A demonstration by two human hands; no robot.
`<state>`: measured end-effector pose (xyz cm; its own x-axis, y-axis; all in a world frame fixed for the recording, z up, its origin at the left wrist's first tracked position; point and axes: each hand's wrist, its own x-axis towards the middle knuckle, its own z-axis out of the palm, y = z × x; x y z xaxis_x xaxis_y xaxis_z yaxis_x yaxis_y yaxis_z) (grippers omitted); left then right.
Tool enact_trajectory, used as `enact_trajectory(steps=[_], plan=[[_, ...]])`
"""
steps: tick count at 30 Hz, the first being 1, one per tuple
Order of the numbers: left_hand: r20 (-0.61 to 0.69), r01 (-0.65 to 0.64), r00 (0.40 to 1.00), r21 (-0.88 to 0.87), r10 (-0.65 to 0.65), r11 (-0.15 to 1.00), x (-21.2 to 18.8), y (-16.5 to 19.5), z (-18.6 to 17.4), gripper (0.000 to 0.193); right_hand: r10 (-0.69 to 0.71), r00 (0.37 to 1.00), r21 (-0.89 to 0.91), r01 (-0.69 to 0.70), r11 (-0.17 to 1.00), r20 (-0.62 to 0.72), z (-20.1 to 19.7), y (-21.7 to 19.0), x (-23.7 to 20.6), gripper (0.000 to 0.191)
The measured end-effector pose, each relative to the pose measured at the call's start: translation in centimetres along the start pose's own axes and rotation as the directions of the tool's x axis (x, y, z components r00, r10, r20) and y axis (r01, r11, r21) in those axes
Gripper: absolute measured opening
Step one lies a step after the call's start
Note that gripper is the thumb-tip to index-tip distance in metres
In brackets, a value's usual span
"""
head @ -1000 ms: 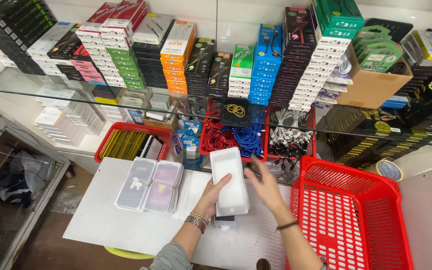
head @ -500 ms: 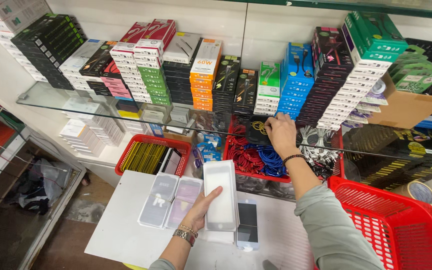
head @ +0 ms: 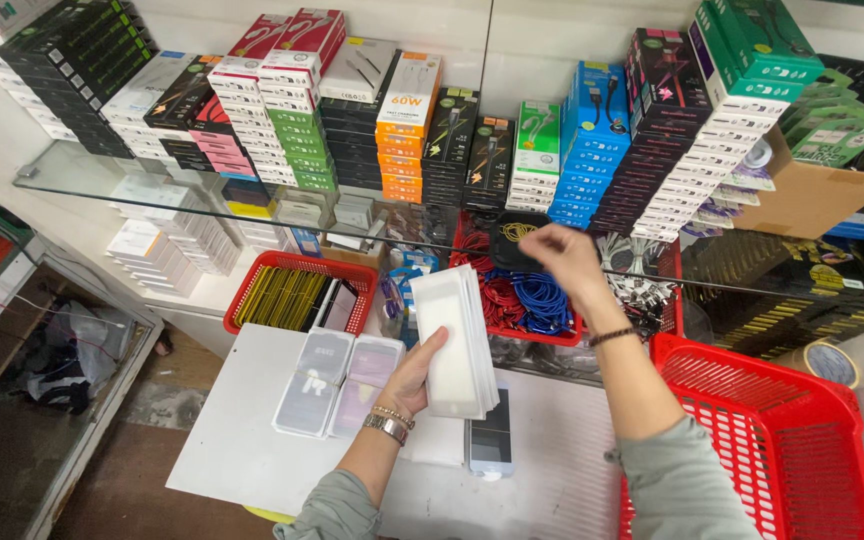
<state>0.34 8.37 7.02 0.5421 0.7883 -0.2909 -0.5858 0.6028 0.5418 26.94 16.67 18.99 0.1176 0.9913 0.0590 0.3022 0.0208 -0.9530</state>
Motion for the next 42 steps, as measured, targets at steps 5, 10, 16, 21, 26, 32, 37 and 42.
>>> enact_trajectory(steps=[5, 10, 16, 21, 26, 32, 37, 42], plan=[[0.029, -0.024, 0.999, 0.031, 0.023, 0.999, 0.4, -1.1, 2.1, 0.061, 0.169, 0.955, 0.076, -0.193, 0.978, 0.244, 3.3, 2.4, -7.9, 0.014], [0.022, 0.057, 0.998, -0.011, -0.057, 0.998, -1.1, -3.7, 2.4, 0.060, 0.297, 0.885, 0.412, -0.436, 0.800, 0.359, 2.8, 6.0, -13.7, 0.019], [-0.024, 0.163, 0.987, 0.128, -0.161, 0.978, -2.9, -5.7, 2.2, 0.061, 0.164, 0.884, 0.858, -0.466, 0.217, 0.438, -2.7, 8.0, -17.4, 0.033], [0.006, 0.106, 0.981, 0.825, -0.195, 0.555, -2.2, -5.9, 3.6, 0.065, 0.367, 0.814, 0.533, -0.575, 0.621, 0.450, -5.6, 3.5, -16.9, 0.076], [0.201, -0.134, 0.964, 0.932, -0.172, 0.336, 0.1, -7.2, 5.8, 0.049, 0.244, 0.791, -0.178, -0.173, 0.969, 0.561, -1.5, 2.0, -19.0, 0.055], [-0.235, 0.277, 0.952, 0.398, -0.195, 0.874, -0.6, -9.8, 6.3, 0.065, 0.229, 0.922, -0.195, -0.174, 0.965, 0.311, -6.1, 9.7, -21.1, 0.037], [-0.247, 0.363, 0.928, 0.416, -0.281, 0.834, 1.8, -14.7, 8.1, 0.081, 0.230, 0.973, 0.078, -0.226, 0.971, -0.033, -9.0, 13.3, -19.8, 0.034], [-0.364, 0.373, 0.909, 0.488, -0.204, 0.789, 4.1, -18.4, 10.2, 0.084, 0.328, 0.935, 0.268, -0.284, 0.921, -0.135, -10.5, 13.6, -19.5, 0.033]])
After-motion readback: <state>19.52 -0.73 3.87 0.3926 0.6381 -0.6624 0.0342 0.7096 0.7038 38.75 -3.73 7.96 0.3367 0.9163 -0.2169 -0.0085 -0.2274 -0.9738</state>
